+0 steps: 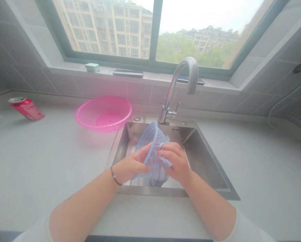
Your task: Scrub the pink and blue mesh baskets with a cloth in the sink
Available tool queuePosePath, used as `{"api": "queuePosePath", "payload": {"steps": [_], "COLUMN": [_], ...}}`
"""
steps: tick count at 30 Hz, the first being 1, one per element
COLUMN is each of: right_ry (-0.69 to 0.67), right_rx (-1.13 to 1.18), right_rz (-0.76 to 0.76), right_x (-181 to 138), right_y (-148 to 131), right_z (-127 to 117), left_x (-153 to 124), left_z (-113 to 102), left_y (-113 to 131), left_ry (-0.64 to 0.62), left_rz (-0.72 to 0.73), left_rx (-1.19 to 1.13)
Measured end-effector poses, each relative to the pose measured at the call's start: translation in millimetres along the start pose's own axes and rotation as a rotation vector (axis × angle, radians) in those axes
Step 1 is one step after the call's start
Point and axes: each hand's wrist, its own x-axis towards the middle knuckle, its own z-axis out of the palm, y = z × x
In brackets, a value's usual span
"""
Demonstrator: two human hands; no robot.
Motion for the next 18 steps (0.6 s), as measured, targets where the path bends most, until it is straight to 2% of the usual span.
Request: {"api": "queuePosePath", "payload": {"steps": [2,4,9,11,16,18], "right_ry": [-0.077,-0.077,0.101,0.107,-0.039,-0.101], "right_rx": [0.017,-0.012,-0.122,-0.105,0.005,0.02], "right_rz": [-0.095,-0.092,0.252,0.297,-0.015,-0.088], "right_x": [2,1,-7,-8,-2,-1], "right_y": [-5,-1,24,26,4,1], "right_z": [0,0,0,-1,-1,0], "left_x": [0,0,0,0,1,2], "left_z": [-3,-2,10,11,-2,-6], "left_y": [-2,-2,4,5,-3,-4], "left_ry": [0.04,0.027,-0.148,-0.155,-0.032,-0.022], "left_rz": [0.001,-0.011,-0.029,-0.019,-0.012,-0.009], "left_rx": [-0.002,-0.002,0.025,0.049,0.052,0.057]}}
